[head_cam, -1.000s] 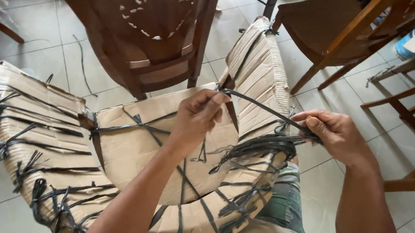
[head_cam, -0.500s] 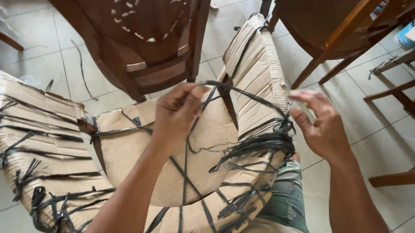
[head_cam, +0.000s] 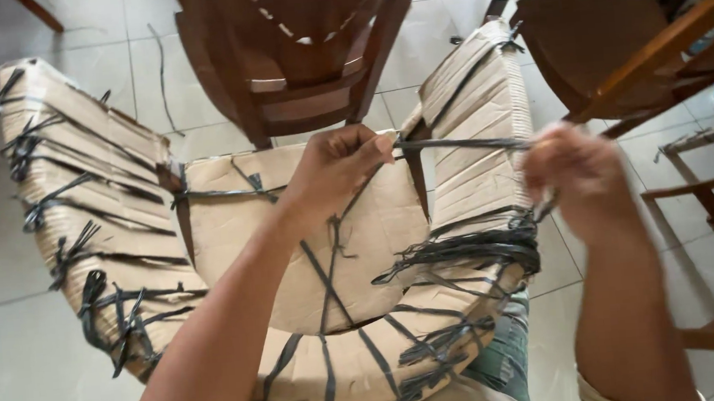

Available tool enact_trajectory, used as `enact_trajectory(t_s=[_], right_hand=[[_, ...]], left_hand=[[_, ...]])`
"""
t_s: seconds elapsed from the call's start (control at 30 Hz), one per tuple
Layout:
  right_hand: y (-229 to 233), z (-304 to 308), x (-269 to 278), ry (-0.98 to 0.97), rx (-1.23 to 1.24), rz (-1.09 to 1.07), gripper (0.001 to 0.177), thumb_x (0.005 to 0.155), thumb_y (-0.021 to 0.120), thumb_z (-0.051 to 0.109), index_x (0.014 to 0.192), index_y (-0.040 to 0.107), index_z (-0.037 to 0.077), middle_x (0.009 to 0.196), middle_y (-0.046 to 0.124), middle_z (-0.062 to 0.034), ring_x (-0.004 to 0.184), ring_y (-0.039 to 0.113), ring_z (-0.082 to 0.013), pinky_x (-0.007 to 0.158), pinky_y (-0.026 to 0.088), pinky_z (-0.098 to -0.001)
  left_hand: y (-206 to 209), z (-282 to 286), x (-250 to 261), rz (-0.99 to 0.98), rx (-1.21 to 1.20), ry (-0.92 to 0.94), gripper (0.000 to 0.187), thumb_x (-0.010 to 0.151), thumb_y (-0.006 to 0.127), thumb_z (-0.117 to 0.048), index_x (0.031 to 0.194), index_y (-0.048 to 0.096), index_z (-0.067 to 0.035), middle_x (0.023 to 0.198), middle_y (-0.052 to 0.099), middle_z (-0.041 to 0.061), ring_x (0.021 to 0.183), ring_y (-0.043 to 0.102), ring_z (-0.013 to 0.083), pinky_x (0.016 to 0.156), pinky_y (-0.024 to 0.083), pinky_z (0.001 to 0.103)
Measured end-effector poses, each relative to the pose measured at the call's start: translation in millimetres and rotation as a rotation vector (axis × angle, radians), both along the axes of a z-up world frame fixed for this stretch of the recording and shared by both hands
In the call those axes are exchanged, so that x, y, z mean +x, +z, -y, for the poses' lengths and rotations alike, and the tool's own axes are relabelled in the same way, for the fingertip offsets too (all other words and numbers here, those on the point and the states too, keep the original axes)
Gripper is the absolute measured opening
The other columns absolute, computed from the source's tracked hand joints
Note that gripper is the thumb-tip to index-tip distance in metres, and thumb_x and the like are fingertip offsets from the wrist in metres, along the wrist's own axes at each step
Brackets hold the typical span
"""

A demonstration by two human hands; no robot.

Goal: The person sits on the floor and ties black plastic strapping around the frame of a padded wooden chair, knotting each strap by hand and pulling it tight. They work around the chair seat, securing straps at multiple points along the frame edge.

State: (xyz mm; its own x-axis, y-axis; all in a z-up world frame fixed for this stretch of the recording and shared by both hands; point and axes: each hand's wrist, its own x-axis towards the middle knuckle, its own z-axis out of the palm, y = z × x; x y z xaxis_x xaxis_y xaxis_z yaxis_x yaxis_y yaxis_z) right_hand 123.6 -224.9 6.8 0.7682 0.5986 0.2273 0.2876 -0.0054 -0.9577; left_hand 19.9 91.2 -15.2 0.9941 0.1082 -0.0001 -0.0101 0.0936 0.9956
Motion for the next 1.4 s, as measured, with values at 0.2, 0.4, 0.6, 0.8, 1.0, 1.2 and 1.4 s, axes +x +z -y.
enact_trajectory(t_s=[0.2,0.4,0.6,0.8,1.0,1.2,1.4], right_hand=[[13,34,10,0.005,0.337,-0.157,0.033,0.112,0.069,0.034,0.095,0.063,0.007,0.066,0.046,0.0013,0.057,0.046,-0.0105,0.048,0.035,-0.023],[7,64,21,-0.042,0.415,-0.192,0.039,0.118,0.059,0.041,0.092,0.059,0.012,0.065,0.038,0.0033,0.056,0.037,-0.008,0.053,0.03,-0.0226],[-4,84,30,-0.105,0.654,-0.346,0.043,0.124,0.054,0.037,0.088,0.054,0.013,0.068,0.035,0.0056,0.059,0.031,-0.0061,0.057,0.029,-0.0198],[2,74,22,-0.187,0.659,-0.286,0.039,0.124,0.055,0.031,0.089,0.059,0.014,0.071,0.041,0.0056,0.059,0.037,-0.0053,0.057,0.03,-0.0201],[-16,17,-3,-0.357,-0.052,-0.077,0.022,0.111,0.053,0.018,0.092,0.061,0.012,0.075,0.055,0.0031,0.061,0.047,-0.0065,0.051,0.04,-0.0226],[-13,-60,-38,0.013,-0.49,0.169,0.018,0.101,0.058,0.021,0.097,0.07,0.008,0.063,0.057,0.0058,0.05,0.049,-0.0027,0.042,0.042,-0.0226],[-16,-73,-35,-0.174,-0.275,0.102,0.025,0.102,0.062,0.028,0.092,0.071,0.007,0.06,0.051,0.0033,0.055,0.043,-0.0025,0.047,0.037,-0.023]], left_hand=[[-18,-27,9,-0.11,-0.252,0.021,0.032,0.095,0.068,-0.039,0.078,0.067,-0.011,0.059,0.051,-0.005,0.048,0.037,0.0049,0.043,0.029,0.023],[-24,-56,8,-0.026,-0.383,0.068,0.033,0.096,0.072,-0.037,0.078,0.065,-0.011,0.053,0.044,-0.005,0.043,0.032,0.0057,0.041,0.024,0.024],[-26,-76,6,-0.04,-0.443,0.063,0.036,0.095,0.075,-0.039,0.075,0.059,-0.013,0.051,0.039,-0.008,0.043,0.03,0.0049,0.041,0.023,0.025],[-31,-80,8,-0.144,-0.15,0.242,0.034,0.096,0.073,-0.04,0.084,0.061,-0.011,0.064,0.052,-0.003,0.053,0.043,0.0064,0.05,0.037,0.024],[-17,-16,9,0.084,0.534,0.216,0.051,0.09,0.074,-0.017,0.139,0.06,-0.009,0.142,0.064,0.01,0.123,0.058,0.0255,0.103,0.051,0.04],[-16,50,-4,0.262,0.127,-0.276,0.048,0.099,0.072,-0.013,0.143,0.057,-0.002,0.134,0.066,0.014,0.121,0.059,0.0187,0.104,0.046,0.035],[-17,38,3,-0.019,0.017,-0.124,0.027,0.097,0.072,-0.027,0.107,0.073,-0.002,0.073,0.057,-0.005,0.063,0.047,0.0042,0.054,0.039,0.023]])
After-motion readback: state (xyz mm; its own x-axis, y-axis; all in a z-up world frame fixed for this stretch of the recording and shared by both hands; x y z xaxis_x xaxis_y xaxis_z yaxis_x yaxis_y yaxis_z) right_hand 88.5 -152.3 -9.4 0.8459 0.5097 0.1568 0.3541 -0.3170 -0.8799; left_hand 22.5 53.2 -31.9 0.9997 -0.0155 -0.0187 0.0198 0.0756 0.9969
